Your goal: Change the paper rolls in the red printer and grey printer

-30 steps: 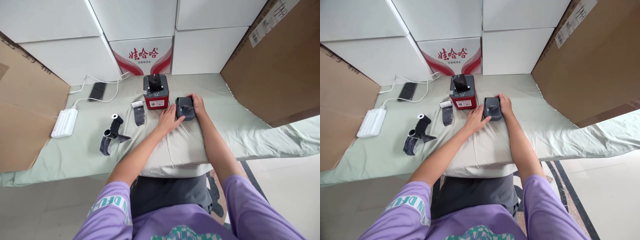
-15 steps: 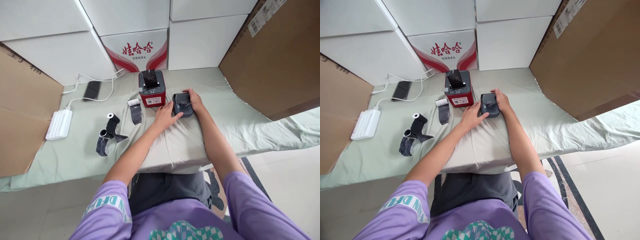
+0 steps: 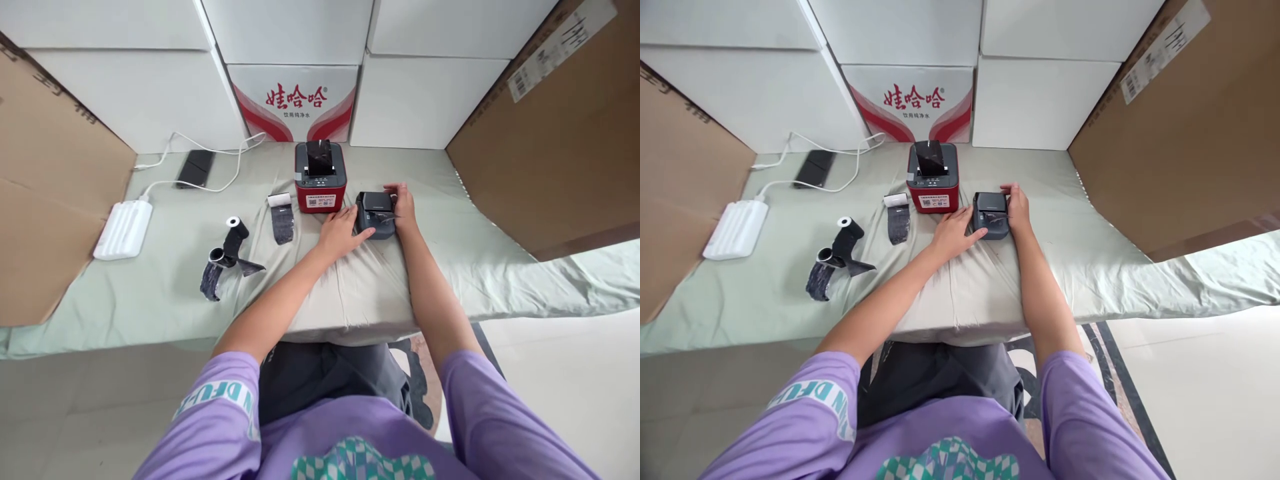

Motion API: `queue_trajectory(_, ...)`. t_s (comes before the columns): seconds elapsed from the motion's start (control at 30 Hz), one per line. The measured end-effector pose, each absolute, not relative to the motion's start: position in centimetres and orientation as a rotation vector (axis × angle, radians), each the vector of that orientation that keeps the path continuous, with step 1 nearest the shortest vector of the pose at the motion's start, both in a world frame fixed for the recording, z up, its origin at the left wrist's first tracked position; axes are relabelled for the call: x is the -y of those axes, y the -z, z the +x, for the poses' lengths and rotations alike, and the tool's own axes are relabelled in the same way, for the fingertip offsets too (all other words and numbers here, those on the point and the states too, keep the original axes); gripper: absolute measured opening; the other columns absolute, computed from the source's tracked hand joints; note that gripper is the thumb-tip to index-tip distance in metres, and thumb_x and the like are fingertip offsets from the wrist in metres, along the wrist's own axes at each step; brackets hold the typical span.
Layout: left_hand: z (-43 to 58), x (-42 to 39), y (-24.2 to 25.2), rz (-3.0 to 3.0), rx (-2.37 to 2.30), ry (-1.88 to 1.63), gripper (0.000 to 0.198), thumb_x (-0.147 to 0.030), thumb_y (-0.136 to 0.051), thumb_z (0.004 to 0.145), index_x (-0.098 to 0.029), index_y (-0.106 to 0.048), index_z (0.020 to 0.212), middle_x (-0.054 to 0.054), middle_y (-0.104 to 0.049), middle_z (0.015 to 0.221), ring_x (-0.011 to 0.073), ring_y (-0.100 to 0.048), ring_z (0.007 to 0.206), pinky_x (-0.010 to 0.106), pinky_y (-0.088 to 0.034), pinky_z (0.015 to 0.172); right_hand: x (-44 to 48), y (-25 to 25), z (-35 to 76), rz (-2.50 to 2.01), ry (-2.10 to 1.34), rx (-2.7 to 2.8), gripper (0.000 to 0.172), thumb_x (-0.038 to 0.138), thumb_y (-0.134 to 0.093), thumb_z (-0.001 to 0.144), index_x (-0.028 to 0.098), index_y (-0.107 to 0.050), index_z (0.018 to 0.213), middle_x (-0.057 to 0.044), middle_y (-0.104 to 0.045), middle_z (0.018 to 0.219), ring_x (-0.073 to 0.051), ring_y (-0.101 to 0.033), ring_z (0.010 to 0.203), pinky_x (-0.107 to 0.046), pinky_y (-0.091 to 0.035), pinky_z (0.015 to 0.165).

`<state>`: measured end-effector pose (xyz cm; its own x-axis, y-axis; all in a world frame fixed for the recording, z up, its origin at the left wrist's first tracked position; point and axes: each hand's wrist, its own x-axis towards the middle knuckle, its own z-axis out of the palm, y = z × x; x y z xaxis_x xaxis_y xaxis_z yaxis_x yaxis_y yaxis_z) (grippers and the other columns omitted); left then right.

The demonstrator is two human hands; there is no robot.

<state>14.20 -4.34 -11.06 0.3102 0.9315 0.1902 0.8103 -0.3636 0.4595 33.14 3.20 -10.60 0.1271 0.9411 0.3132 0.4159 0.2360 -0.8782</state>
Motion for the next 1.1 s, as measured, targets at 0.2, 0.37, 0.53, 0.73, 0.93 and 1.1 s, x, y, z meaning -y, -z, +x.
queue_trajectory(0.2,14.1,4.3,11.2,2.341,-1.564,-0.638,0.075,-0.061,-0.04,0.1,-0.011,-0.037,0.157,0.019,-0.049,0.157,0.0285,-0.043,0.148,0.047,-0.034,0.121,-2.0,9.4,33.0,-1.363,-0.459,1.427,0.077,0.079,-0.021,0.093,0.021,-0.07,0.099,-0.007,-0.067,0.087,-0.021,-0.065,0.077,-0.036,-0.052,0.072)
queue_trajectory(0.37,14.1,4.3,11.1,2.321,-1.565,-0.634,0.076,-0.06,-0.041,0.1,-0.011,-0.036,0.157,0.019,-0.049,0.157,0.0296,-0.045,0.147,0.047,-0.034,0.12,-1.4,9.1,33.0,-1.368,-0.352,1.453,0.075,0.075,-0.018,0.095,0.021,-0.07,0.102,-0.006,-0.067,0.079,-0.021,-0.064,0.069,-0.036,-0.051,0.068)
queue_trajectory(0.53,14.0,4.4,11.0,2.323,-1.554,-0.637,0.075,-0.06,-0.041,0.1,-0.013,-0.036,0.158,0.018,-0.05,0.156,0.0299,-0.044,0.148,0.048,-0.034,0.121,-1.5,9.8,33.1,-1.382,-0.302,1.352,0.079,0.076,-0.017,0.095,0.019,-0.071,0.1,-0.005,-0.066,0.071,-0.018,-0.057,0.052,-0.034,-0.047,0.059)
queue_trajectory(0.73,13.9,4.5,10.9,2.317,-1.557,-0.625,0.074,-0.058,-0.042,0.1,-0.01,-0.037,0.157,0.018,-0.049,0.157,0.0305,-0.045,0.147,0.046,-0.034,0.12,-1.7,10.3,33.3,-1.413,-0.304,1.316,0.077,0.075,-0.022,0.095,0.018,-0.074,0.098,-0.006,-0.069,0.072,-0.02,-0.062,0.057,-0.037,-0.051,0.065)
queue_trajectory(0.93,13.8,4.3,10.9,2.319,-1.555,-0.64,0.074,-0.059,-0.04,0.1,-0.012,-0.037,0.157,0.018,-0.049,0.157,0.0312,-0.046,0.146,0.048,-0.034,0.12,-2.3,10.3,32.8,-1.404,-0.325,1.338,0.065,0.066,-0.031,0.097,0.018,-0.074,0.093,-0.01,-0.074,0.083,-0.025,-0.071,0.085,-0.043,-0.054,0.088)
queue_trajectory(1.1,13.8,4.4,10.7,2.287,-1.559,-0.624,0.072,-0.056,-0.043,0.1,-0.013,-0.036,0.158,0.016,-0.049,0.158,0.0294,-0.044,0.148,0.046,-0.034,0.121,-2.6,9.5,33.7,-1.356,-0.562,1.714,0.039,0.049,-0.062,0.082,0.02,-0.076,0.105,-0.009,-0.076,0.106,-0.027,-0.069,0.097,-0.046,-0.053,0.096)
